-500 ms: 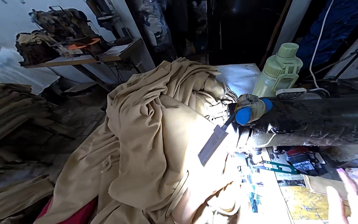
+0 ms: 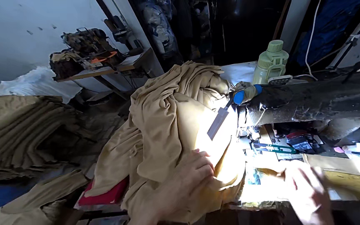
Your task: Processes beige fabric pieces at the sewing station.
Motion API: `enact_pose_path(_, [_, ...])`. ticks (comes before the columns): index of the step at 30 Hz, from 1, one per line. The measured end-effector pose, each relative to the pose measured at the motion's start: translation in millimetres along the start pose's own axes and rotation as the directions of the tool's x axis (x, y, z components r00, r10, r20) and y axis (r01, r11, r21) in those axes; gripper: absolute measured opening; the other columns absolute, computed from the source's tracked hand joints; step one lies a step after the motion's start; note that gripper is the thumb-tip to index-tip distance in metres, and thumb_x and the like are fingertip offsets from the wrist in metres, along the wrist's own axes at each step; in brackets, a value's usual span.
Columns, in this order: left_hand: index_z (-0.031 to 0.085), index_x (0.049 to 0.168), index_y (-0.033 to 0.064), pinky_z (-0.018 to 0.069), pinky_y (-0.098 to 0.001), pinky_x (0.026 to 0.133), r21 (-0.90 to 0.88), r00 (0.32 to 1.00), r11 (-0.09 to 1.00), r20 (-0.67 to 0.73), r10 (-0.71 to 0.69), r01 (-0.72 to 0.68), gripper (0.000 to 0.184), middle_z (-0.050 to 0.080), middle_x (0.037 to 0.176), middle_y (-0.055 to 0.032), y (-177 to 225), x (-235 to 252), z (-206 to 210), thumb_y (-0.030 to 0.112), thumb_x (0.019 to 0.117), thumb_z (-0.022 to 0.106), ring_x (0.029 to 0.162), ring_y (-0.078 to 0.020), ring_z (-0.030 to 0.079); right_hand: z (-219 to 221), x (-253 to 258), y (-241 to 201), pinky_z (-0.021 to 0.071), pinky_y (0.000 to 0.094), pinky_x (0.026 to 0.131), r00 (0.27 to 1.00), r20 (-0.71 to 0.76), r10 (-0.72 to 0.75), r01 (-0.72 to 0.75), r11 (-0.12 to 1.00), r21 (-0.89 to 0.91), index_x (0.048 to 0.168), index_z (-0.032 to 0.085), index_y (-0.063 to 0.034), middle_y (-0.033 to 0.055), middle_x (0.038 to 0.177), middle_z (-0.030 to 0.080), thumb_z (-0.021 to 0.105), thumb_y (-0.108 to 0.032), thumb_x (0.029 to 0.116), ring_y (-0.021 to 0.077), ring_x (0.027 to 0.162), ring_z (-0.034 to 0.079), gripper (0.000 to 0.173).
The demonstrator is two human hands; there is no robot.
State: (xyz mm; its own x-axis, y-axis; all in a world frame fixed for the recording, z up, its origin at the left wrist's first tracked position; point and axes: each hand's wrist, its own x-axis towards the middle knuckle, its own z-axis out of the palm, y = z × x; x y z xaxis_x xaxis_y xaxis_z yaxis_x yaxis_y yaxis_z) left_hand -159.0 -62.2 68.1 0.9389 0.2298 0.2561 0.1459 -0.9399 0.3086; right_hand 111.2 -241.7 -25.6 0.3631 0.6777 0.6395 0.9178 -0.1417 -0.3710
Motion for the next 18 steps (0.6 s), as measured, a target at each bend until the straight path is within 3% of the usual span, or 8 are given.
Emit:
enact_pose_path(2, [0.067,0.1,0.0082,0.0352,-0.0458,0.118,-0.221,0.999,0.975,0.035,0.035,-0.026,0.031,0.069,0.111,-0.0062,23.8,13.9,-8.6,0.027,0.1091,0.044,0.125,-0.0213,0.059,-10.6,18.3,-11.3,0.047,0.0654,0.092,0.997,0.046,-0.056,0.055,0.998,0.022,0.122,0.073,-0.0032,0.0272,0.124,0.066,0.058,-0.017,0.0929,0.0491,0.113,0.062,0.036])
enact_pose_path(3, [0.067,0.101,0.0057,0.042,-0.0417,0.11,-0.32,0.997,0.947,0.065,0.039,-0.016,0.033,0.069,0.109,-0.0083,32.3,23.5,-5.9,0.026,0.1093,0.043,0.117,-0.0198,0.062,-10.4,17.6,-28.7,0.0481,0.0638,0.093,0.99,0.093,-0.107,0.101,0.992,0.07,0.125,0.073,-0.0073,0.0238,0.127,0.067,0.06,-0.018,0.0947,0.0457,0.116,0.063,0.035])
enact_pose_path(6, [0.065,0.11,0.0006,0.0515,-0.0409,0.077,-0.416,0.973,0.898,0.223,-0.052,0.143,0.04,0.066,0.092,-0.0144,31.5,45.8,21.9,0.031,0.1096,0.039,0.086,-0.0229,0.065,0.1,-5.0,-73.0,0.0532,0.0627,0.091,0.93,0.272,-0.248,0.178,0.95,0.258,0.105,0.077,-0.0071,0.0186,0.11,0.074,0.066,-0.015,0.0914,0.0398,0.107,0.07,0.019])
enact_pose_path(8, [0.065,0.121,0.0091,0.0532,-0.0462,0.088,-0.167,0.924,0.953,0.333,-0.185,0.251,0.049,0.069,0.105,-0.0107,10.9,44.1,40.3,0.049,0.1074,0.04,0.099,-0.0237,0.067,23.7,-23.8,-68.7,0.0558,0.0513,0.085,0.933,0.203,-0.297,0.223,0.921,0.321,0.091,0.076,-0.0115,0.0103,0.097,0.074,0.061,-0.012,0.0896,0.0292,0.096,0.071,0.016])
enact_pose_path(12, [0.073,0.109,0.0115,0.0334,-0.0582,0.112,0.167,0.948,0.971,0.239,-0.211,0.174,0.063,0.073,0.103,-0.0072,-13.3,27.3,36.7,0.069,0.0915,0.055,0.11,-0.0274,0.065,39.4,-50.6,-50.0,0.0546,0.0421,0.091,0.966,0.111,-0.232,0.169,0.898,0.407,0.108,0.078,-0.0169,0.005,0.106,0.076,0.056,-0.013,0.0954,0.0206,0.103,0.07,0.026])
enact_pose_path(13, [0.074,0.11,0.011,0.0287,-0.0637,0.114,0.213,0.941,0.967,0.273,-0.197,0.141,0.066,0.074,0.102,-0.008,-4.9,24.9,29.1,0.071,0.0904,0.054,0.109,-0.0294,0.067,38.5,-54.3,-50.3,0.0545,0.0409,0.093,0.972,0.102,-0.211,0.152,0.901,0.407,0.109,0.079,-0.0169,0.0049,0.108,0.076,0.056,-0.012,0.0943,0.0203,0.104,0.07,0.028])
enact_pose_path(15, [0.072,0.104,0.0043,0.0195,-0.0735,0.113,0.176,0.873,0.973,0.437,-0.215,0.152,0.051,0.072,0.092,-0.0139,24.4,24.9,11.7,0.053,0.097,0.06,0.099,-0.036,0.069,30.3,-56.2,-50.5,0.0527,0.0408,0.099,0.971,0.132,-0.201,0.126,0.892,0.435,0.113,0.077,-0.0131,0.0076,0.112,0.075,0.056,-0.008,0.0924,0.0221,0.11,0.069,0.03])
enact_pose_path(18, [0.068,0.08,0.0079,0.0381,-0.0621,0.105,0.045,0.951,0.994,0.291,-0.105,0.096,0.04,0.067,0.074,-0.0069,54.5,12.0,21.6,0.044,0.0971,0.063,0.086,-0.0292,0.068,13.3,-51.8,-57.7,0.0473,0.0409,0.106,0.957,0.188,-0.222,0.099,0.855,0.509,0.12,0.075,-0.0128,0.0112,0.124,0.072,0.058,-0.014,0.0979,0.0228,0.121,0.064,0.028])
